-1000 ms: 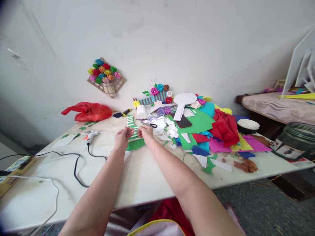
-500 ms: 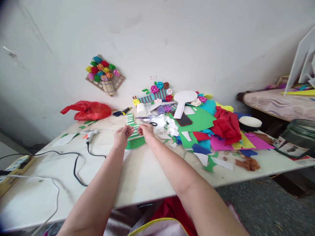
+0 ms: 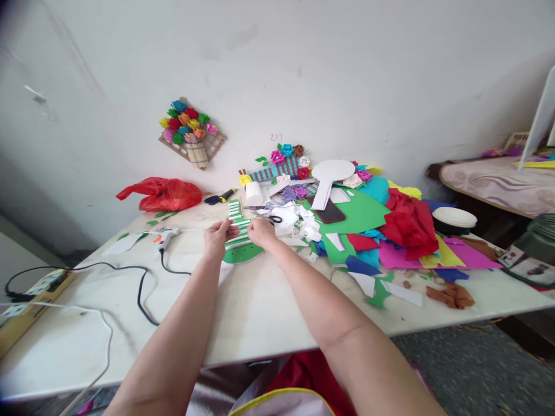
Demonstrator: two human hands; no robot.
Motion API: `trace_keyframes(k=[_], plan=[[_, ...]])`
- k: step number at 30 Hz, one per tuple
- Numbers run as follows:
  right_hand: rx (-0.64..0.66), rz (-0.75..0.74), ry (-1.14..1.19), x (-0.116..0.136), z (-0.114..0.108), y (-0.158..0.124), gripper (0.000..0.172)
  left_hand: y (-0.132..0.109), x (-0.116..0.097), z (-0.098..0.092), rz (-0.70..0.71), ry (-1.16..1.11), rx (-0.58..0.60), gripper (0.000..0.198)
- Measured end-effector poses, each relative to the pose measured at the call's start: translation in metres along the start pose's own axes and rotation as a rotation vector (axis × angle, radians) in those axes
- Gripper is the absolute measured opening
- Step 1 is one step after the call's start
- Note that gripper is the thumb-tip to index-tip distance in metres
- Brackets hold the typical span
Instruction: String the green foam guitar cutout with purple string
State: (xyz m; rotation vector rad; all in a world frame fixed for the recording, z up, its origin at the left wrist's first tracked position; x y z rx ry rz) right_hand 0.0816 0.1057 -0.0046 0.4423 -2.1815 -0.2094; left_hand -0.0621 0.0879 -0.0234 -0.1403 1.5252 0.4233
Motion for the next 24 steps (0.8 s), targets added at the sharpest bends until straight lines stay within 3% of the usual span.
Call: trace_keyframes(k=[3, 9, 24], plan=[[0.085, -0.108, -0.293, 0.014, 0.001, -0.003, 0.029, 0.000, -0.001, 0.003, 0.001, 0.019, 0.018, 0.032], [0.302, -0.174, -0.470, 0.020, 0.012, -0.009, 0.034, -0.002, -0.005, 0.007, 0.051, 0.039, 0.057, 0.035], [0.357, -0.222, -0.505, 0.034, 0.012, -0.017, 0.031, -0.007, -0.014, 0.010, 0.132, -0.001, 0.095, 0.036]])
Point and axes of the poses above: each hand's wrist, its own y-axis towards the middle knuckle, its own z-axis out of the palm, x = y × z, the point moved 8 cm from there along y, towards the middle knuckle, and after that the axes turned 14 degrees about y, right-handed, at the moved point
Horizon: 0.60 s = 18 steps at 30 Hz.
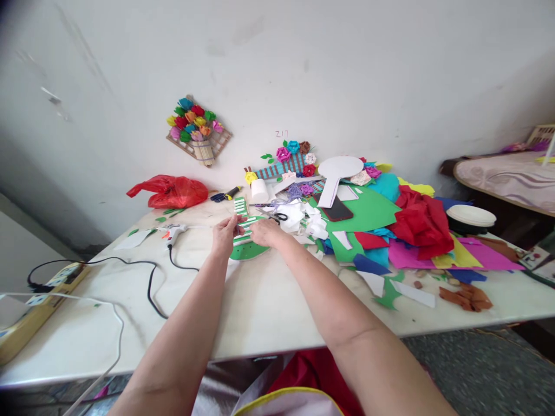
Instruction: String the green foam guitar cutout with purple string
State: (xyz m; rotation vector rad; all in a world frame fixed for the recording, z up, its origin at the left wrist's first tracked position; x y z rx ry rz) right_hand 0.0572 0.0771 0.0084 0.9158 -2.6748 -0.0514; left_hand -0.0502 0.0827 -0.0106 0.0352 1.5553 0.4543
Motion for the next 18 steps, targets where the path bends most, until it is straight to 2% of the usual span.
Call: trace_keyframes(k=[18], plan=[[0.024, -0.054, -0.034, 0.0082, 0.0008, -0.0018, 0.032, 0.0004, 0.0007, 0.0013, 0.018, -0.052, 0.005, 0.031]])
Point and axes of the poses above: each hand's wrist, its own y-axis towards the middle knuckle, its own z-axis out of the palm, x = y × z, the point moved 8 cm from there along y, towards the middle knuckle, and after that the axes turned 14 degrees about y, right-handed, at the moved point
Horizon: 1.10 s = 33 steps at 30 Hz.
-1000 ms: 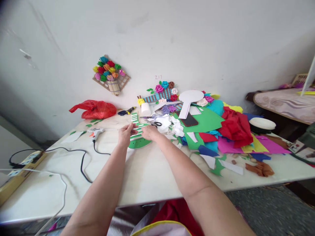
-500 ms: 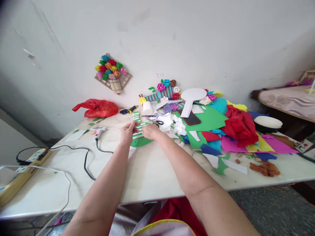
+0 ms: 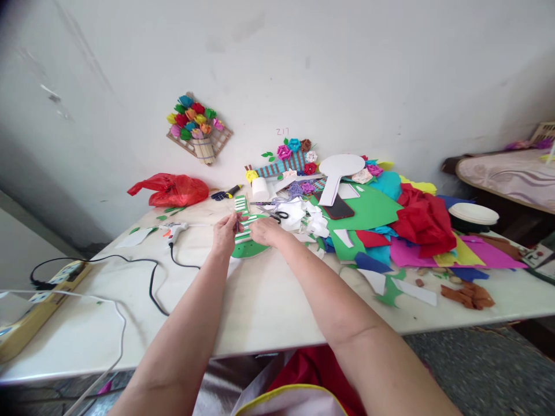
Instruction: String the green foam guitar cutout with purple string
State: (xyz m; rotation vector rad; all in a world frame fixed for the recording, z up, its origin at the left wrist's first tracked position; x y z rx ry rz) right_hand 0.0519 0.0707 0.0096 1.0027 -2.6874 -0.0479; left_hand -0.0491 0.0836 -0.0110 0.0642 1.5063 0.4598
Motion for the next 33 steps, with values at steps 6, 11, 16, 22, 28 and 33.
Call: trace_keyframes(k=[6, 11, 16, 22, 28, 33], plan=[[-0.010, -0.021, -0.003, -0.002, 0.003, 0.003, 0.032, 0.002, 0.004, 0.001, 0.006, -0.011, 0.026, 0.032], [-0.021, -0.039, 0.011, -0.003, 0.005, 0.005, 0.033, 0.001, -0.001, 0.002, 0.033, -0.008, 0.038, 0.031], [-0.062, 0.006, 0.053, -0.009, 0.005, 0.004, 0.032, 0.000, -0.004, -0.003, 0.038, 0.031, -0.049, 0.028], [-0.165, 0.015, 0.171, -0.012, 0.004, 0.003, 0.029, 0.003, -0.001, -0.014, 0.021, 0.005, -0.155, 0.025], [-0.265, -0.028, 0.416, -0.013, 0.002, 0.004, 0.026, 0.004, 0.005, -0.024, -0.017, -0.073, -0.238, 0.029], [-0.295, -0.062, 0.548, -0.012, 0.001, 0.004, 0.021, 0.002, 0.005, -0.026, -0.023, -0.116, -0.255, 0.030]])
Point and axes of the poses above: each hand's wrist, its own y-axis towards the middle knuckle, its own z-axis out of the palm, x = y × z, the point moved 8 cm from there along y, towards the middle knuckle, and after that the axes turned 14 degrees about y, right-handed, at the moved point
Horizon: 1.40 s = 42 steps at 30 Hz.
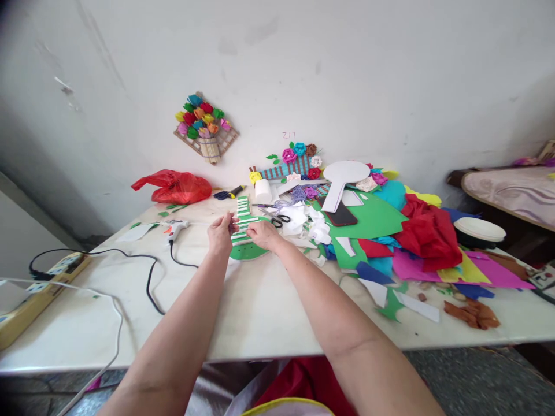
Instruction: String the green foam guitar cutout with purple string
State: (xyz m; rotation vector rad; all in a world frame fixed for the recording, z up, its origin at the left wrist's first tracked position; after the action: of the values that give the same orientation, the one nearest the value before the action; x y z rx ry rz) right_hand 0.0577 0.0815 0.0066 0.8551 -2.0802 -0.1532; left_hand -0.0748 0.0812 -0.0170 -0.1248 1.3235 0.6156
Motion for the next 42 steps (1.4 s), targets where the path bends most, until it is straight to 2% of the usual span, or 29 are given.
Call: trace_keyframes(k=[9, 17, 21, 29, 34, 42], plan=[[0.079, 0.171, 0.552, -0.013, 0.013, 0.000, 0.018, -0.002, -0.003, 0.003, -0.020, -0.111, 0.042, 0.029], [0.131, 0.210, 0.877, -0.018, 0.023, -0.002, 0.016, -0.001, -0.005, 0.004, -0.012, -0.134, 0.039, 0.028], [0.123, 0.200, 0.794, -0.021, 0.023, -0.001, 0.015, 0.000, -0.005, 0.002, -0.015, -0.070, 0.011, 0.030], [0.002, 0.133, 0.537, -0.022, 0.014, 0.003, 0.019, 0.002, -0.001, 0.002, -0.018, -0.018, 0.008, 0.030], [0.023, 0.148, 0.534, -0.030, 0.019, 0.006, 0.018, 0.002, -0.001, 0.005, 0.023, 0.014, 0.041, 0.032], [0.009, 0.143, 0.539, -0.028, 0.018, 0.005, 0.017, 0.001, -0.006, 0.009, 0.071, 0.058, 0.052, 0.032]])
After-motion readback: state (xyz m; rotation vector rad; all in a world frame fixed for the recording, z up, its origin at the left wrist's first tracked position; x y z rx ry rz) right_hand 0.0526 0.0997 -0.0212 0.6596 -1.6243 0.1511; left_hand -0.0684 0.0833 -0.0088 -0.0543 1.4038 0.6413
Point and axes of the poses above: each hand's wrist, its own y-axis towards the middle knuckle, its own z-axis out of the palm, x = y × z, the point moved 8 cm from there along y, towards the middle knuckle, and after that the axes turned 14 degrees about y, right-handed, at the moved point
